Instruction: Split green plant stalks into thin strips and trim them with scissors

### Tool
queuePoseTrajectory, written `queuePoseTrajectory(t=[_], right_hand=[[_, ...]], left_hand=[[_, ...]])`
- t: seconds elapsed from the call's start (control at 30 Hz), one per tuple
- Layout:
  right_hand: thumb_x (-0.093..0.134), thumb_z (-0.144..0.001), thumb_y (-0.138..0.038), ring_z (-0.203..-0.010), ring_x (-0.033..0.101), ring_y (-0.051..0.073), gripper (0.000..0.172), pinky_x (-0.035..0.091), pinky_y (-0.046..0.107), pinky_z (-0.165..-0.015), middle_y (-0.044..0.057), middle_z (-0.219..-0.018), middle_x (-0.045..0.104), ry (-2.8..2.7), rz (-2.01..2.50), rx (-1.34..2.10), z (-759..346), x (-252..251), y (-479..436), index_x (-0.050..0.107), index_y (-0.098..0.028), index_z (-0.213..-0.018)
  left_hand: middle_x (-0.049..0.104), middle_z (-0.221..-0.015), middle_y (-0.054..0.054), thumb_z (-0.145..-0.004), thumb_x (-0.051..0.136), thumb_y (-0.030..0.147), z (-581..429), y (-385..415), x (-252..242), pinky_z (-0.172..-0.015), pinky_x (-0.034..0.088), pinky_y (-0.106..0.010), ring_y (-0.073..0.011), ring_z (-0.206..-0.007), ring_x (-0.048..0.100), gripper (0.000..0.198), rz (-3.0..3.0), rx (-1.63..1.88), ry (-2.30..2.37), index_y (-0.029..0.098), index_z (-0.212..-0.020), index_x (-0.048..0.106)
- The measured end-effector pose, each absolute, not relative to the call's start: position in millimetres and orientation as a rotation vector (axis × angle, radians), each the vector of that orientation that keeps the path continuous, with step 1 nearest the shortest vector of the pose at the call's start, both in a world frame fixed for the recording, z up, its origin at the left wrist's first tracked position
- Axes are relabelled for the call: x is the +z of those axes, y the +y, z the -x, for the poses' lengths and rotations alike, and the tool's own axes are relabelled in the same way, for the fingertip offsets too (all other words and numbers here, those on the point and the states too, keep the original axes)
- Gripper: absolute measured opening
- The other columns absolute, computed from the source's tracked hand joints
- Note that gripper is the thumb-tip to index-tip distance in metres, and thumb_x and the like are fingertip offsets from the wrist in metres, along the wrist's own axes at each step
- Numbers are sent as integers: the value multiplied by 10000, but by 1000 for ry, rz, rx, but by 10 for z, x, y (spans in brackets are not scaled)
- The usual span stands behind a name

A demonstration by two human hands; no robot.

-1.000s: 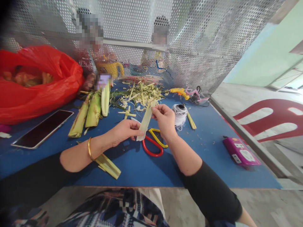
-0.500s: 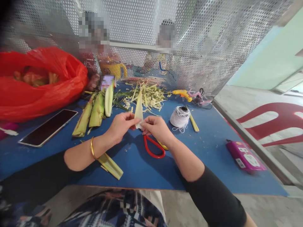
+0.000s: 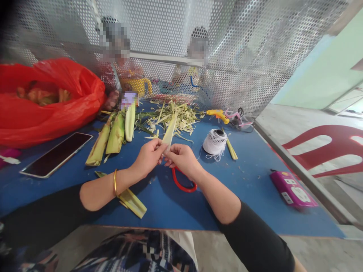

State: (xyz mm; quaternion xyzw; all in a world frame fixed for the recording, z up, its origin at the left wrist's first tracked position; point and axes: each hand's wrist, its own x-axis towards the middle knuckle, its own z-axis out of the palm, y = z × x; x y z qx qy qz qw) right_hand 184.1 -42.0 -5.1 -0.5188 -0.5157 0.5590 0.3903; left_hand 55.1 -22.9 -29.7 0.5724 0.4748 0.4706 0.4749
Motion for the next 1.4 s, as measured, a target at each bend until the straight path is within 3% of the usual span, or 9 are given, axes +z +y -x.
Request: queuePoseTrajectory(t=[0.47,0.93,1.2,1.4], right_hand=[[844,-570,-423,-459,597,71,384,466,165,-445,-28,-547,623,-1178,1244,1607,-1825,-81,-445,582,-146,-619],[888,-470,-366,-422,541,57,376,444,172,-431,-33,-516,593,-1023,1161,1781,-1875,-88,-411,631,-136,-620],[839,-548,-439,-465,559,63,382,454,189,-485,-21,-553,610,-1180,1186,1623,-1882,-69,-409,604,-147,-618],[818,-568,-467,-453,539,75,394,434,208,-472,-42,-525,588,-1275,1266,1399,-1897,-75,-379,561,-169,-586]], left_hand=[[512,-503,62,-817,537,292,-543,-251,-292,-499,363,-220,-101,-451,462,166,-1493,1196,1227,199,-680,521],[452,-480,82,-804,560,281,-580,-265,-303,-437,323,-198,-71,-400,387,144,-1329,1192,1077,193,-695,526],[462,-470,68,-822,605,376,-571,-252,-235,-376,316,-180,-50,-350,398,300,-1085,1109,1010,182,-631,478],[528,-515,39,-781,647,339,-532,-232,-183,-396,357,-180,-58,-388,465,251,-982,1012,966,160,-645,534]])
